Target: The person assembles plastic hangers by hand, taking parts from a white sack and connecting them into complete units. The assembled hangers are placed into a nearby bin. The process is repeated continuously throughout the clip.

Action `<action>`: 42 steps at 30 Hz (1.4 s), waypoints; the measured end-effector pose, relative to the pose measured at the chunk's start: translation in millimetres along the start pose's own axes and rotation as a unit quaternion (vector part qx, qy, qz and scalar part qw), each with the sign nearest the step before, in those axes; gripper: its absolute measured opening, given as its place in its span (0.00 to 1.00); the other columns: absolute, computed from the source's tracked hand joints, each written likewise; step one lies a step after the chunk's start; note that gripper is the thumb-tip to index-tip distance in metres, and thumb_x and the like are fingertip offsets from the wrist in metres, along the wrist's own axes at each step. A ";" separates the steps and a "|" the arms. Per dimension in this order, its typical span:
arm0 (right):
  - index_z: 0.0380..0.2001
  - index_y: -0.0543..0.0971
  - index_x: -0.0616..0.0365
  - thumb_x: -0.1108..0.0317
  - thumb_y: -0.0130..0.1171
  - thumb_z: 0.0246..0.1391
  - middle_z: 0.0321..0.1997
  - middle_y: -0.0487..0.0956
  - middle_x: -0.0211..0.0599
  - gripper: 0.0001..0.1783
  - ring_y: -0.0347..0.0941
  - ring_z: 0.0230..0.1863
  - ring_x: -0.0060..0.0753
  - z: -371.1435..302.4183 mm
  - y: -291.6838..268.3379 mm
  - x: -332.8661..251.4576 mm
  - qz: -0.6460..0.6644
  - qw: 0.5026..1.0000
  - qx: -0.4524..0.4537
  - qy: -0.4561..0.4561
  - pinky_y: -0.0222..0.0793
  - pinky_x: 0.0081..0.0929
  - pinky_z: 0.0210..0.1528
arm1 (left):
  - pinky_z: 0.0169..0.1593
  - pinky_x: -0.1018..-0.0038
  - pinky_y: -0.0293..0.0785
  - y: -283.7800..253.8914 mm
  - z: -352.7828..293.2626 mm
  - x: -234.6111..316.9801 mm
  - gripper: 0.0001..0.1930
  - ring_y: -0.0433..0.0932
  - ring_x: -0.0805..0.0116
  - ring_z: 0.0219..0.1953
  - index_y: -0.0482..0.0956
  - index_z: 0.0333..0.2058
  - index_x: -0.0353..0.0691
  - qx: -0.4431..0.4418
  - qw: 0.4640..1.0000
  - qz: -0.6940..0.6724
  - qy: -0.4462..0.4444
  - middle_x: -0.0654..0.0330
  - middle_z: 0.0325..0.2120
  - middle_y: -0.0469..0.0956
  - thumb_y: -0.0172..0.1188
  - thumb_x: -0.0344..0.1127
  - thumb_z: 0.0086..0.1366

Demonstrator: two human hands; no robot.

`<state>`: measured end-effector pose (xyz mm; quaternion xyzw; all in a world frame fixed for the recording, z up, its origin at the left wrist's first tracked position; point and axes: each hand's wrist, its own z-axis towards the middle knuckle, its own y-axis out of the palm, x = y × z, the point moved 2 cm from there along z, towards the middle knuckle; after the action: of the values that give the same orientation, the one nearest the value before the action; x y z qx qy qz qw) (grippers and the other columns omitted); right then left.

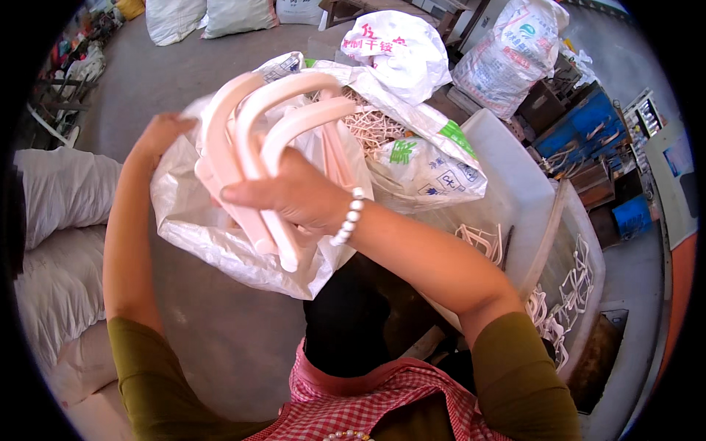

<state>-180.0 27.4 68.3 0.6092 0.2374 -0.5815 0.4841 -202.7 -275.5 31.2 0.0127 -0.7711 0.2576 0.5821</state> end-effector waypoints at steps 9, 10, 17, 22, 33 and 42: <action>0.40 0.74 0.55 0.64 0.57 0.44 0.32 0.77 0.45 0.17 0.75 0.35 0.51 90.3 -38.3 131.2 -0.528 0.841 0.015 -0.119 0.70 0.41 0.37 | 0.34 0.83 0.66 -10.0 -70.4 98.5 0.11 0.69 0.81 0.28 0.77 0.35 0.35 0.220 0.921 0.209 0.245 0.67 0.26 0.75 0.58 0.38 0.61; 0.37 0.76 0.56 0.66 0.55 0.46 0.34 0.78 0.45 0.14 0.75 0.37 0.52 101.3 -44.8 138.7 -0.566 0.819 0.032 -0.089 0.71 0.44 0.38 | 0.34 0.81 0.67 -6.7 -77.9 101.3 0.12 0.70 0.80 0.28 0.78 0.35 0.34 0.217 0.917 0.212 0.259 0.65 0.26 0.76 0.59 0.38 0.59; 0.43 0.79 0.54 0.62 0.57 0.48 0.44 0.79 0.48 0.17 0.76 0.44 0.49 139.0 -123.9 243.5 -0.678 0.707 -0.106 0.171 0.73 0.40 0.43 | 0.35 0.84 0.67 17.1 -78.9 97.6 0.12 0.71 0.81 0.29 0.78 0.37 0.32 0.216 0.936 0.055 0.271 0.65 0.28 0.77 0.60 0.35 0.61; 0.43 0.77 0.57 0.58 0.57 0.51 0.43 0.79 0.45 0.18 0.74 0.46 0.50 137.7 -90.4 169.1 -0.641 0.597 -0.270 0.400 0.71 0.39 0.45 | 0.35 0.84 0.67 9.3 -76.1 98.4 0.13 0.70 0.82 0.28 0.77 0.39 0.33 0.192 0.951 0.026 0.241 0.65 0.28 0.76 0.61 0.37 0.61; 0.35 0.79 0.55 0.59 0.60 0.48 0.34 0.78 0.41 0.14 0.74 0.37 0.48 89.7 -111.1 116.2 -0.633 0.774 -0.022 0.009 0.70 0.41 0.41 | 0.34 0.71 0.71 83.2 -119.5 147.5 0.13 0.76 0.59 0.30 0.77 0.35 0.33 0.242 0.754 0.444 0.420 0.54 0.29 0.78 0.59 0.38 0.60; 0.46 0.73 0.61 0.64 0.66 0.45 0.37 0.77 0.38 0.24 0.74 0.40 0.35 -0.3 -205.5 88.6 -0.469 0.770 0.427 -0.069 0.67 0.33 0.47 | 0.51 0.59 0.68 195.1 23.2 50.3 0.26 0.72 0.47 0.49 0.74 0.47 0.35 -0.198 0.727 0.650 0.097 0.43 0.45 0.74 0.51 0.53 0.61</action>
<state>-336.3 89.3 -79.3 0.5242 0.1868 -0.8184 -0.1435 -301.9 -101.8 -2.3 -0.6322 -0.5636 0.4140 0.3337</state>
